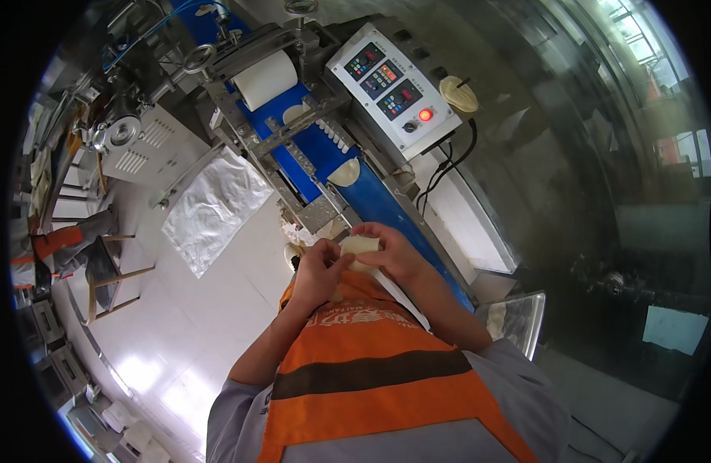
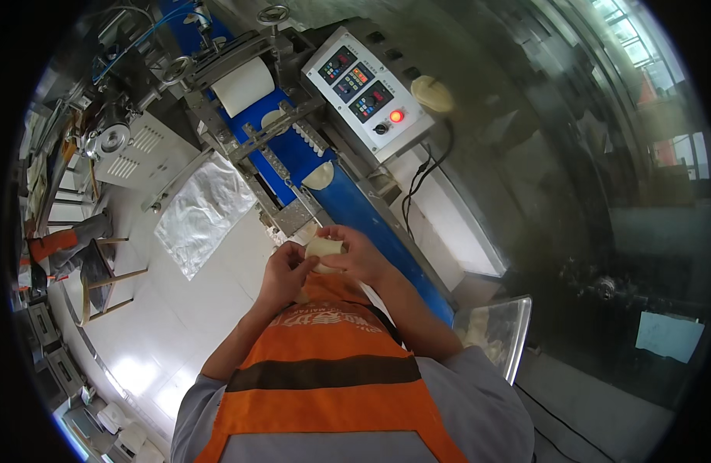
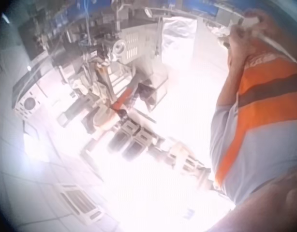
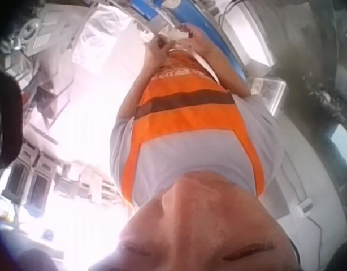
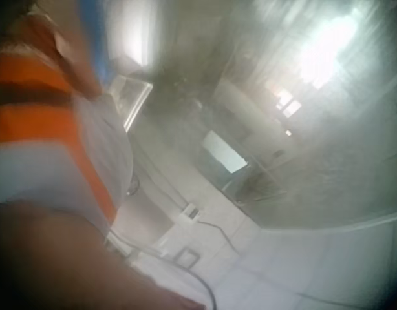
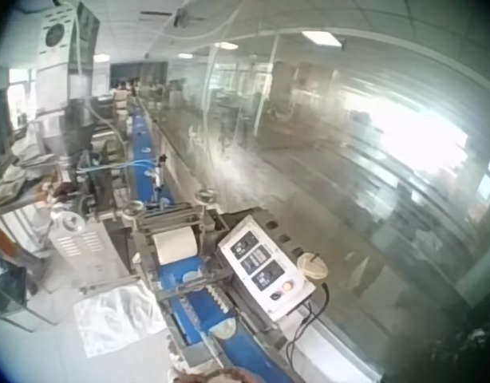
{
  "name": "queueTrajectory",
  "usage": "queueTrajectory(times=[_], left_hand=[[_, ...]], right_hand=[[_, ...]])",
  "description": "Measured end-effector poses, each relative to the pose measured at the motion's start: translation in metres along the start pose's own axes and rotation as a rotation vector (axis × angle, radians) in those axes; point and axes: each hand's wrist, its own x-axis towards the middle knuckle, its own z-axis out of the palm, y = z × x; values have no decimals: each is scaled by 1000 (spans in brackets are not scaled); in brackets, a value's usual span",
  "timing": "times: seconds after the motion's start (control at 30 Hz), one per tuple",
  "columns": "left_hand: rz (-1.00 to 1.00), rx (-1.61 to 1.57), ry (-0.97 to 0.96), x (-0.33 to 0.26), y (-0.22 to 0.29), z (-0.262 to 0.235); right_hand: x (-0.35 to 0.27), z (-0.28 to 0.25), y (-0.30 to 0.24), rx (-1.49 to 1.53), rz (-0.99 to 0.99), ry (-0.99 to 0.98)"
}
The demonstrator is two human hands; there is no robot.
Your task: The person places round dough pieces onto a conveyor belt, folds them into dumpling shapes, and collects them on a metal tray. The person repeats this process continuously while another worker operates nearby equipment.
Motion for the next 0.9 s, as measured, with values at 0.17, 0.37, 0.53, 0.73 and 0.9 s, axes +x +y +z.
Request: queueTrajectory(times=[0.17,0.37,0.53,0.73,0.9], left_hand=[[17,-20,7,2,-8,1],[-108,-168,76,4,-4,-4],[-327,-484,206,6,-14,-20],[-387,-721,255,7,-30,-27],[-348,-798,259,8,-44,-40]], right_hand=[[-4,-25,0,-223,112,-57],[15,-26,-7,-294,-66,-29],[53,-18,-37,-53,-152,-114],[142,-69,4,-523,-74,379],[176,-100,48,-1071,-181,747]])
